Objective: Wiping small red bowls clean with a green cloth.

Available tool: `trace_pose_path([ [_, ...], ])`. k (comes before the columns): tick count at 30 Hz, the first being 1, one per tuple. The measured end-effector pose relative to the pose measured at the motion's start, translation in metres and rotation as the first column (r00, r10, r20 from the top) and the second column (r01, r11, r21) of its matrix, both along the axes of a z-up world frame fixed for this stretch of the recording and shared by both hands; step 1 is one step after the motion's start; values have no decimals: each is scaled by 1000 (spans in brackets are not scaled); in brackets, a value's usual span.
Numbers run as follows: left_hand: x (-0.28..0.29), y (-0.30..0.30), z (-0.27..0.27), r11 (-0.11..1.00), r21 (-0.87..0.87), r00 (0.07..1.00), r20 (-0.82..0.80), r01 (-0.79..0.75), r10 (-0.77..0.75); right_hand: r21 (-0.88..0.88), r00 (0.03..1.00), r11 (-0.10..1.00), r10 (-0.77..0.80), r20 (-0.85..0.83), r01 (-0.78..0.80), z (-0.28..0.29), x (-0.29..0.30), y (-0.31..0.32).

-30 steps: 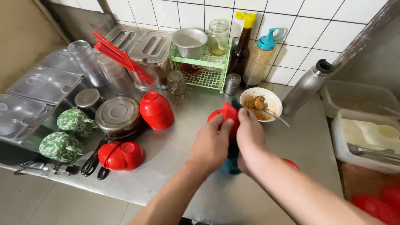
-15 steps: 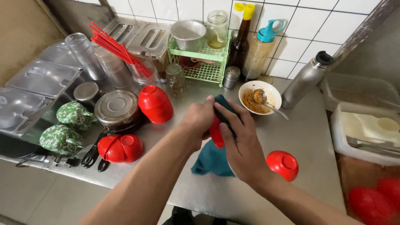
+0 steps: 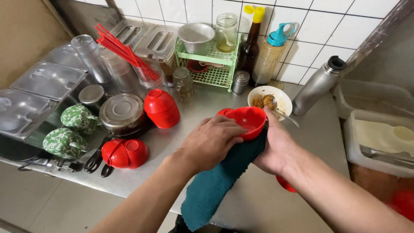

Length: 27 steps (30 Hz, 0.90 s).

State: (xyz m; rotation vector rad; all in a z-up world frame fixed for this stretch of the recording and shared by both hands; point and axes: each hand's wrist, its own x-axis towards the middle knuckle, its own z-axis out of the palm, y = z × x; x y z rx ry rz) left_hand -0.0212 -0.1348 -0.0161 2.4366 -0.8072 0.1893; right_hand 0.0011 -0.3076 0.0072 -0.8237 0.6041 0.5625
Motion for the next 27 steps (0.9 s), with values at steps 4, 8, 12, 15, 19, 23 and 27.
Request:
trace_pose_path([
  [4,-2,7,10,999,21,993,-107,-50,52,-109,1000,994,19,22,-16,12,-13,4],
  [8,9,20,-14,999,32,984,-170,-40,45,-268,998,963,16,60,1,-24,3,-15],
  [12,15,19,-15,881,-474,741,-594,-8,-312,-475,970,880,131,207,-17,-56,14,-25],
  [15,11,-2,4,639,-603,621,-746,-478,-240,-507,962,861,171,212,-41,-42,4,-18],
  [19,31,-18,-27,495,-490,533,-844,-718,-62,-562,954,825,214,209,-62,-30,-8,-10],
  [23,39,-22,-23,561,-400,491,-871,-725,14,-617,934,770,321,159,-160,-26,-11,-14],
  [27,51,-19,-22,422,-251,254,-966,-871,-49,-645,930,725,363,60,-241,1,-9,-22],
])
